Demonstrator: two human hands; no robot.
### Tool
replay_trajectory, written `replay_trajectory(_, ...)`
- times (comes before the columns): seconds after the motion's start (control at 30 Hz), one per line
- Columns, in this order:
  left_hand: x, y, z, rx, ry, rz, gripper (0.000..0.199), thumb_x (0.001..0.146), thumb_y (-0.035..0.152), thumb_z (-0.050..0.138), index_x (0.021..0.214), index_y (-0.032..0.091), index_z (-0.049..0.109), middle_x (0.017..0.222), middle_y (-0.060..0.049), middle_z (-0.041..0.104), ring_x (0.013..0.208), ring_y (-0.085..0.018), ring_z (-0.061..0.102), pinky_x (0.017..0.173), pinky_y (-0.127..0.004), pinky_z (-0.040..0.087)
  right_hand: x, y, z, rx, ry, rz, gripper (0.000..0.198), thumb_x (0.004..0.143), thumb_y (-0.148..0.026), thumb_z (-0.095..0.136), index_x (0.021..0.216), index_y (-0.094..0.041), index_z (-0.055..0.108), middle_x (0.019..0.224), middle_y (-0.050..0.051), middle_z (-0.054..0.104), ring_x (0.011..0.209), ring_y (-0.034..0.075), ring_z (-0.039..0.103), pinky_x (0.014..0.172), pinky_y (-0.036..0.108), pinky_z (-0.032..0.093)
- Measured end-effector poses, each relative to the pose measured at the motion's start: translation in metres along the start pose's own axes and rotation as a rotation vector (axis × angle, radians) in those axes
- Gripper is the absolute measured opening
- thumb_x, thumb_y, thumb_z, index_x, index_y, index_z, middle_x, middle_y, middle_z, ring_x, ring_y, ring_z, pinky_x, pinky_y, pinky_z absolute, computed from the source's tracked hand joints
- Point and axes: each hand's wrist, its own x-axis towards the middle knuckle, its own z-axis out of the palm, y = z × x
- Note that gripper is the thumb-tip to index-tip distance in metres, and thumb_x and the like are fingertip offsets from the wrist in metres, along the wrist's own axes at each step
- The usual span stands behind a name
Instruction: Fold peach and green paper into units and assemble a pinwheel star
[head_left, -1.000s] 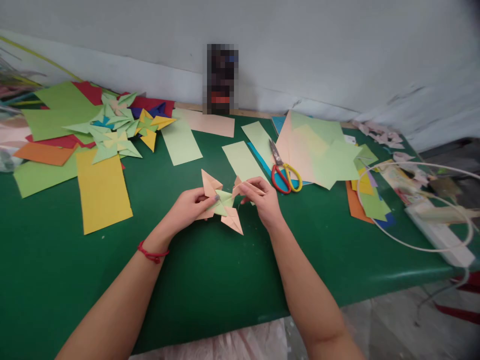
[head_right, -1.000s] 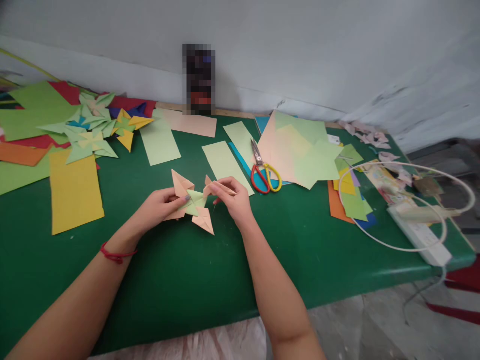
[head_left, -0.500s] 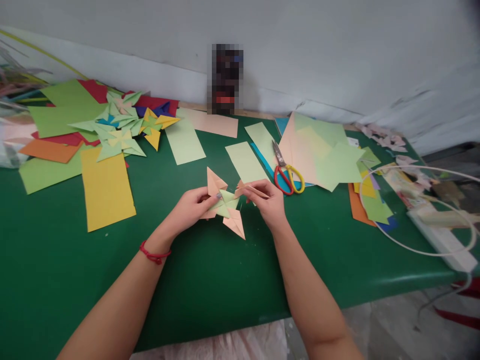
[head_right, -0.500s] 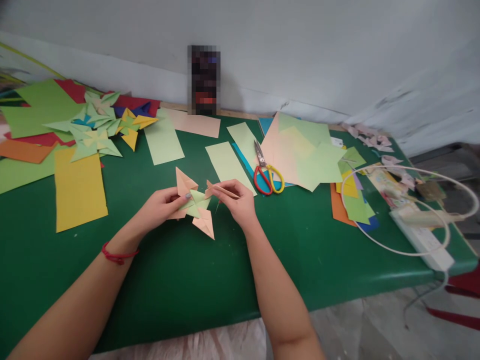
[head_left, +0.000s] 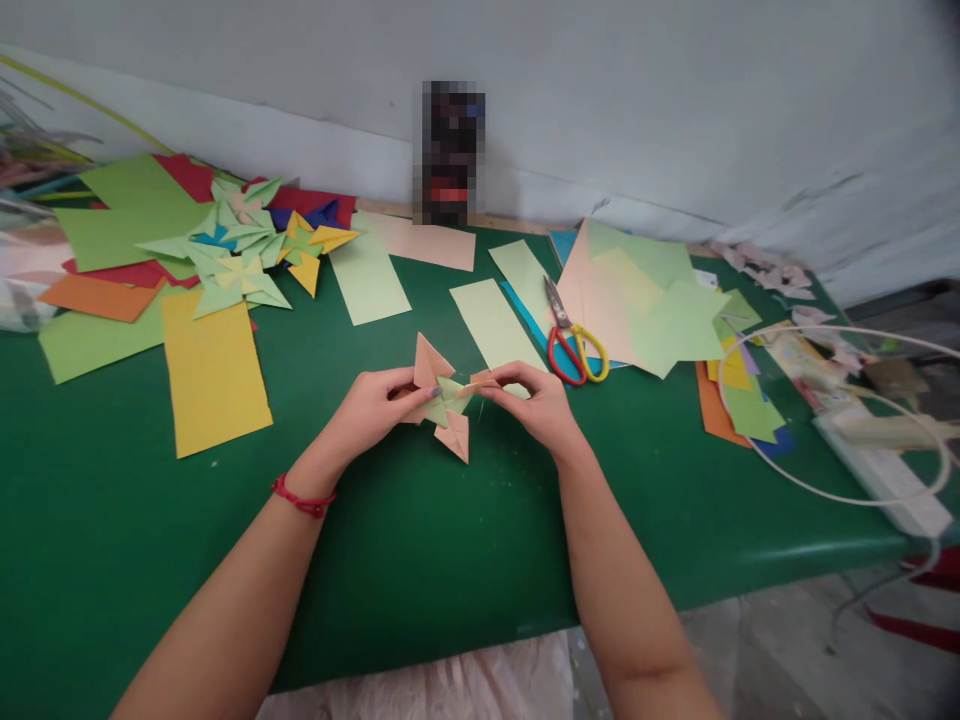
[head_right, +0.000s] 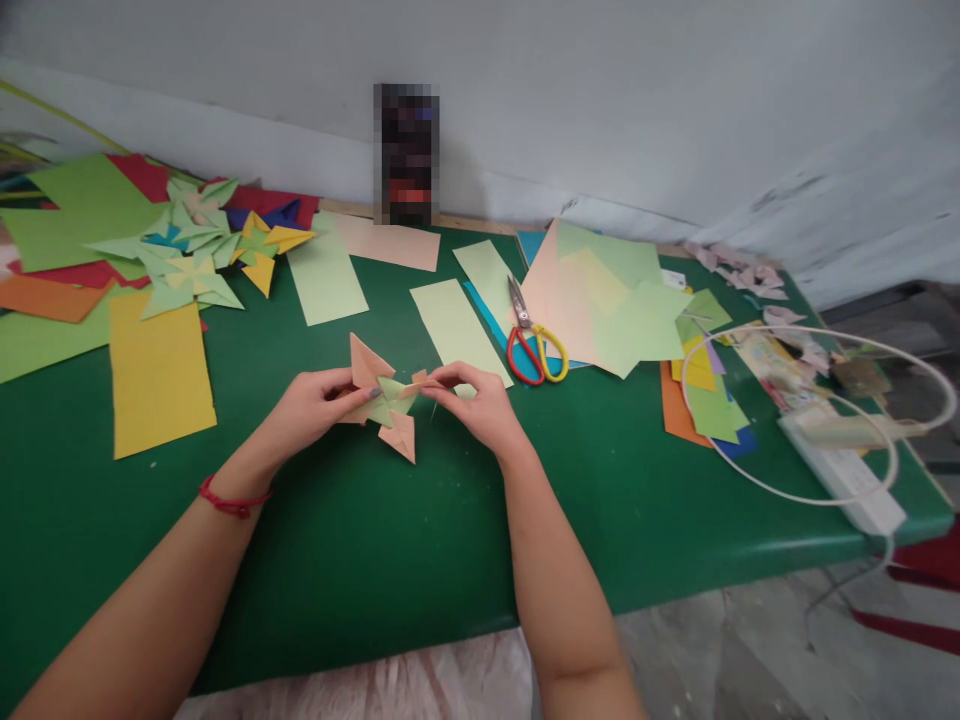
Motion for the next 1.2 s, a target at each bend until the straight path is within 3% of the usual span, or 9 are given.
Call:
replay_trajectory(0.23,0.0,-0.003,0.008,0.025,-0.014,0.024,0.03,0.078,0.045,0.051,0.068,0.018,0.059,0.056,0.003,0.049,0.052,-0.01,0.039,0.046,-0.022,0.027,0.0,0.005,0.004,0.084,-0.13,0.071,0.015,0.071,-0.035,0.065,0.076,-0.021,0.061,0.074,0.0,0.062,0.069,0.013,0.056,0.067,0.03,0.048)
replay_trajectory(0.47,0.0,-0.004,0.014,0.038,-0.001,0.044,0.028,0.078,0.045,0.053,0.083,0.019,0.063,0.061,0.002,0.061,0.054,-0.012,0.051,0.048,-0.021,0.036,0.0,0.006,0.004,0.111,-0.194,0.119,0.02,0.07,-0.035,0.067,0.082,-0.02,0.06,0.078,0.0,0.062,0.072,0.013,0.057,0.066,0.028,0.048)
replay_trajectory(0.57,-0.001,-0.001,0.015,-0.014,0.194,0.084,0.029,0.078,0.042,0.054,0.097,0.021,0.062,0.076,-0.001,0.067,0.068,-0.015,0.061,0.058,-0.023,0.045,0.001,0.007,0.005,0.136,-0.157,0.132,0.021,0.069,-0.035,0.067,0.081,-0.02,0.059,0.078,0.0,0.061,0.071,0.013,0.058,0.066,0.028,0.048)
replay_trajectory(0.63,-0.001,0.0,0.017,-0.15,0.431,0.127,0.034,0.081,0.04,0.053,0.109,0.021,0.056,0.097,-0.005,0.067,0.087,-0.018,0.063,0.073,-0.026,0.048,0.003,0.01,0.005,0.152,-0.049,0.13,0.021,0.069,-0.034,0.068,0.08,-0.019,0.058,0.075,-0.001,0.061,0.069,0.012,0.058,0.064,0.027,0.048)
replay_trajectory(0.7,0.001,0.001,0.021,-0.366,0.57,0.134,0.039,0.082,0.04,0.051,0.115,0.02,0.049,0.109,-0.009,0.063,0.098,-0.019,0.061,0.081,-0.03,0.048,0.005,0.014,0.005,0.181,0.102,0.129,0.022,0.069,-0.034,0.068,0.079,-0.02,0.055,0.072,-0.002,0.06,0.068,0.012,0.058,0.062,0.025,0.048)
replay_trajectory(0.77,0.004,0.0,0.028,-0.59,0.513,0.078,0.043,0.081,0.043,0.052,0.116,0.018,0.048,0.105,-0.011,0.064,0.095,-0.021,0.062,0.08,-0.033,0.049,0.006,0.017,0.008,0.232,0.216,0.13,0.022,0.069,-0.033,0.069,0.079,-0.021,0.053,0.073,-0.002,0.061,0.07,0.012,0.059,0.063,0.025,0.048)
replay_trajectory(0.87,0.006,-0.002,0.042,-0.755,0.266,-0.007,0.043,0.076,0.043,0.059,0.108,0.016,0.055,0.097,-0.01,0.067,0.085,-0.021,0.065,0.075,-0.034,0.051,0.006,0.018,0.015,0.282,0.209,0.121,0.022,0.069,-0.032,0.069,0.08,-0.021,0.053,0.078,0.0,0.063,0.075,0.013,0.061,0.068,0.026,0.049)
replay_trajectory(1.0,0.007,-0.005,0.055,-0.671,0.336,-0.066,0.027,0.072,0.038,0.064,0.084,0.013,0.065,0.085,-0.008,0.069,0.079,-0.019,0.064,0.069,-0.03,0.05,0.003,0.015,0.023,0.215,0.146,0.096,0.019,0.072,-0.036,0.065,0.079,-0.02,0.056,0.078,0.001,0.064,0.075,0.014,0.061,0.068,0.028,0.051)
replay_trajectory(1.2,0.009,-0.01,0.053,-0.734,0.406,-0.086,0.025,0.071,0.036,0.065,0.085,0.014,0.066,0.081,-0.006,0.069,0.075,-0.017,0.063,0.067,-0.028,0.049,0.001,0.011,0.017,0.054,0.205,0.041,0.02,0.074,-0.037,0.062,0.08,-0.018,0.058,0.079,0.003,0.064,0.073,0.015,0.061,0.068,0.029,0.051)
